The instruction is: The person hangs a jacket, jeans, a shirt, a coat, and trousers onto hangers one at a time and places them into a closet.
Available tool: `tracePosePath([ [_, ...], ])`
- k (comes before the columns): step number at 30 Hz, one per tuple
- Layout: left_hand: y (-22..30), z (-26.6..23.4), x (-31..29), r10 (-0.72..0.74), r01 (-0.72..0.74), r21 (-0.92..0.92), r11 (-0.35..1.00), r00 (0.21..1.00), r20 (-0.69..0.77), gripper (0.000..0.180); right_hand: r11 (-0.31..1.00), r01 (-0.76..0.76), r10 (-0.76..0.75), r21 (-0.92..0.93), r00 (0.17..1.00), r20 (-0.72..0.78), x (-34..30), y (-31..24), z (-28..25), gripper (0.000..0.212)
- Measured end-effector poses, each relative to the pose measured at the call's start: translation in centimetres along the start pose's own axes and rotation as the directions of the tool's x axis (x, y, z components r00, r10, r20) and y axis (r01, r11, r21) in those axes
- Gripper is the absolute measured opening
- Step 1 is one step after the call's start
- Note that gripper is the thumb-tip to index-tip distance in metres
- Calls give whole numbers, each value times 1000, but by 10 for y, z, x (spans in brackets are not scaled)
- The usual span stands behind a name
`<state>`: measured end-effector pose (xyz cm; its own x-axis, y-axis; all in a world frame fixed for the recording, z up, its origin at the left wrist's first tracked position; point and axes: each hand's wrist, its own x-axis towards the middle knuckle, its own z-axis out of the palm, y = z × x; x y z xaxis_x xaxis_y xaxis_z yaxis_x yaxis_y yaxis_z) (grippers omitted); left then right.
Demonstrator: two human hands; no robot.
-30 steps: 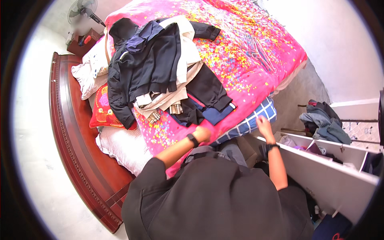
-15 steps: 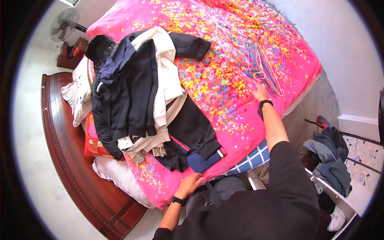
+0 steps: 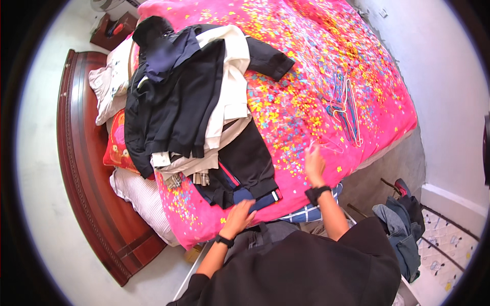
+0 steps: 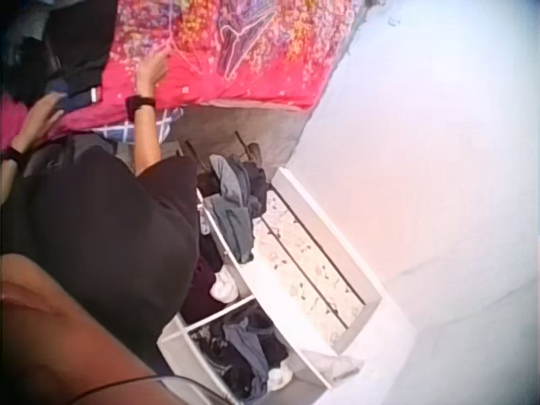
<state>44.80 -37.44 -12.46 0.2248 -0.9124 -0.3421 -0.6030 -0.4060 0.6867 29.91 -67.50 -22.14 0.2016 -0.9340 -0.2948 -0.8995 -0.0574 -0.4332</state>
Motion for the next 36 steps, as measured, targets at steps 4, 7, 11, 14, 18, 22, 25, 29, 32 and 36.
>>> tracePosePath([
  [4, 31, -36, 37, 57, -9, 167, 986, 956, -288, 90, 842, 528, -540, 114, 830, 143, -117, -57, 2, 33],
  [7, -4, -41, 50, 131, -26, 316, 948, 940, -314, 87, 627, 725, -777, 285, 607, 166, -172, -112, -16, 25],
  [11, -31, -66, 35, 15, -9, 45, 999, 991, -134, 44, 372, 873, -928, 316, 356, 109, -169, -182, -45, 14],
  [14, -50, -68, 20, -79, 5, -212, 977, 936, -342, 24, 179, 916, -983, 360, 148, 112, -148, -226, -33, 16],
  [18, -99, -93, -10, -394, 344, -199, 918, 854, -339, 19, 102, 889, -956, 447, -36, 290, -118, -294, -6, 16],
  [22, -155, -106, -64, -354, 301, -189, 935, 830, -432, 23, 184, 930, -939, 319, 71, 336, -47, -352, 72, 28],
  [25, -165, -102, -86, -540, 319, -492, 810, 732, -415, 22, 106, 991, -916, 80, 66, 396, -3, -397, 128, 75],
  [29, -165, -89, -100, -613, 375, -557, 741, 717, -332, 24, -25, 992, -746, -120, 62, 663, -6, -429, 162, 91],
  [32, -166, -78, -92, -460, 261, -440, 859, 771, -440, 20, 67, 998, -895, 14, 54, 442, 20, -401, 217, 41],
  [36, -160, -83, -95, -395, 214, -408, 888, 808, -437, 15, 402, 903, -853, 150, 311, 418, -18, -399, 174, 17],
])
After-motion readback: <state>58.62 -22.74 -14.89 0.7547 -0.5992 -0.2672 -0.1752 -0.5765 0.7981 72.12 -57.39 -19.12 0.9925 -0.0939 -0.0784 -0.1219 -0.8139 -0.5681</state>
